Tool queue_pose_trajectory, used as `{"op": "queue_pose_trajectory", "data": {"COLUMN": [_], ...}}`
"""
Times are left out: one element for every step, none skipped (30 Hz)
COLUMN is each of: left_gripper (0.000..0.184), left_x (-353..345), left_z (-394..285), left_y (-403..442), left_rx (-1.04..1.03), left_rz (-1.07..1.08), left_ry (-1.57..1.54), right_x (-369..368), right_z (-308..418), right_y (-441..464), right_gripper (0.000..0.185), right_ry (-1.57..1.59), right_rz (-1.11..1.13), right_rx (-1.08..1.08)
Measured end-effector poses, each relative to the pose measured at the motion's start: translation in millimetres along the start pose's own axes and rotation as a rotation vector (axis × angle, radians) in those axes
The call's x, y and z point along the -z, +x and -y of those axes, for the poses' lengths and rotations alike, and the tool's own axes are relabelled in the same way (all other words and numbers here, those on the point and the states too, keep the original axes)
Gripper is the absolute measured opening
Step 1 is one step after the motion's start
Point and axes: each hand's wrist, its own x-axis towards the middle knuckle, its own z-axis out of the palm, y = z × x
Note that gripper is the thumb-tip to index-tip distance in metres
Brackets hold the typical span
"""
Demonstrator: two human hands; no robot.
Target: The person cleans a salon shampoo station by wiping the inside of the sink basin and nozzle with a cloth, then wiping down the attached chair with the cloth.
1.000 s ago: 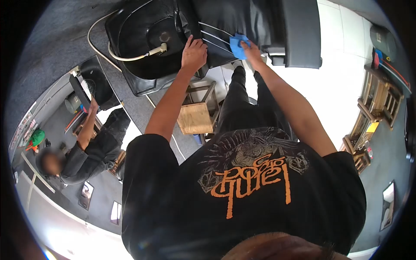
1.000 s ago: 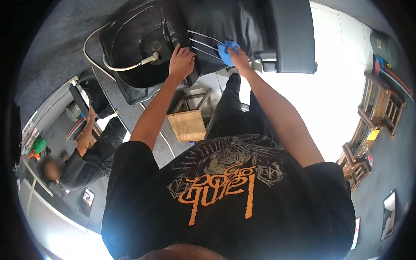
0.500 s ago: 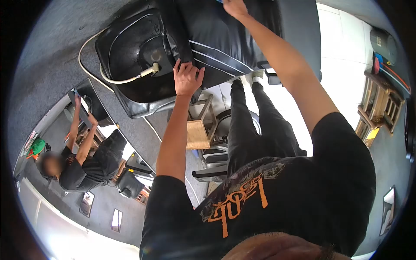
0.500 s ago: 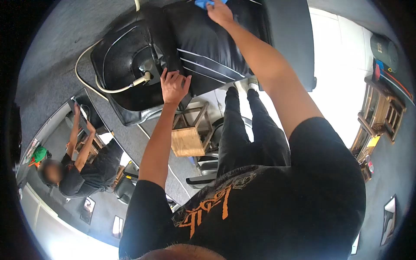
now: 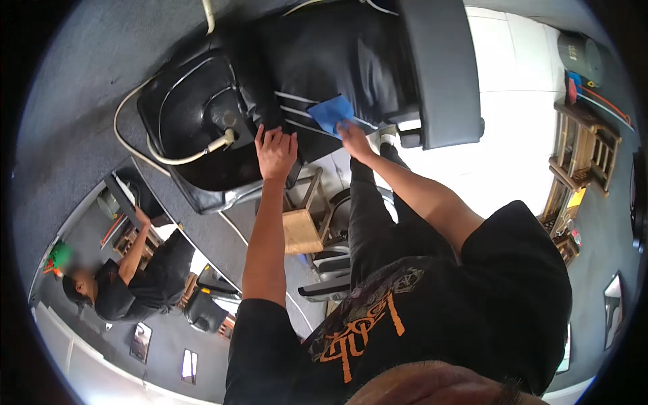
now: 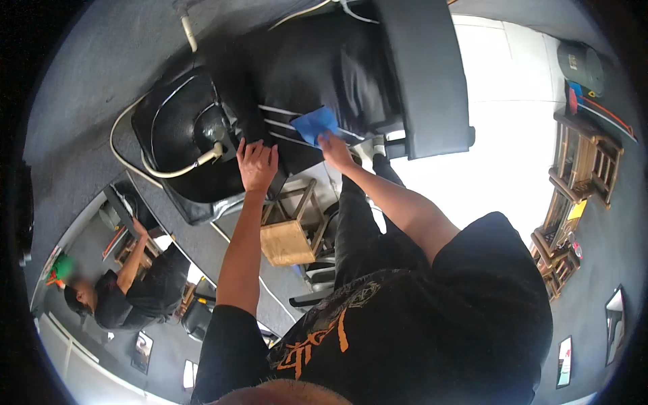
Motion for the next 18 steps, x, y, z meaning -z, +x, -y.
{"op": "queue_pose_trajectory", "data": {"left_gripper": [0.022,0.022,0.023,0.023,0.023,0.023,0.022,0.022,0.022,0.023,0.023,0.023,0.023,0.023,0.022,0.022,0.022,0.023], "left_x": [-1.9,-1.0,1.4,0.4,-0.4,-0.7,-1.8,-2.8,-2.7,-2.4,-0.8,1.1,1.7,0.3,-0.2,-2.2,-3.4,-2.9], "left_z": [0.5,0.4,0.4,-0.1,-0.1,0.9,1.8,2.2,1.9,1.2,0.2,-0.3,0.1,0.7,0.9,2.3,3.1,2.7], "left_y": [0.4,-0.9,-0.5,1.2,0.4,-1.3,-1.7,-1.1,-0.6,-0.7,-0.2,0.3,0.2,-0.1,-0.7,-1.4,-2.9,-4.7], "left_rx": [-0.005,-0.007,0.001,-0.001,-0.001,0.001,0.003,0.002,0.004,0.008,0.013,0.018,0.021,0.022,0.021,0.022,0.029,0.029], "left_rz": [-0.012,-0.018,0.034,0.027,0.025,0.027,0.026,0.018,0.013,0.008,0.021,0.035,0.050,0.037,0.026,0.010,0.032,0.030], "left_ry": [0.001,0.003,0.015,0.019,0.023,0.029,0.020,0.015,0.011,0.008,0.007,0.006,0.007,0.008,0.009,0.009,0.006,-0.005], "right_x": [4.3,2.9,39.2,62.3,79.8,101.5,118.5,127.3,133.6,127.5,109.3,104.7,83.9,58.0,10.0,-15.0,-44.2,-57.2], "right_z": [-8.7,-30.5,7.7,31.0,44.2,68.4,77.8,104.3,123.3,125.7,129.2,154.9,158.9,163.4,129.3,144.5,135.9,135.3], "right_y": [26.6,63.6,76.8,91.1,114.1,130.5,155.7,170.2,181.7,211.7,240.2,234.9,255.3,260.9,304.4,268.2,246.7,214.7], "right_gripper": [0.055,0.045,0.040,0.038,0.048,0.045,0.042,0.043,0.045,0.054,0.065,0.071,0.069,0.067,0.062,0.055,0.048,0.042], "right_ry": [0.115,0.409,0.389,0.636,0.557,0.575,0.551,0.591,0.583,0.446,0.204,0.236,0.105,0.079,-0.145,-0.416,-0.431,-0.314], "right_rz": [-0.138,-0.364,-0.442,-0.478,-0.599,-0.622,-0.563,-0.557,-0.461,-0.473,-0.627,-0.420,-0.375,-0.280,-0.204,-0.195,-0.213,-0.201], "right_rx": [-0.101,-0.106,-0.265,-0.168,0.006,0.155,0.261,0.317,0.261,0.275,0.285,0.237,0.198,0.237,0.458,0.517,0.708,0.791]}}
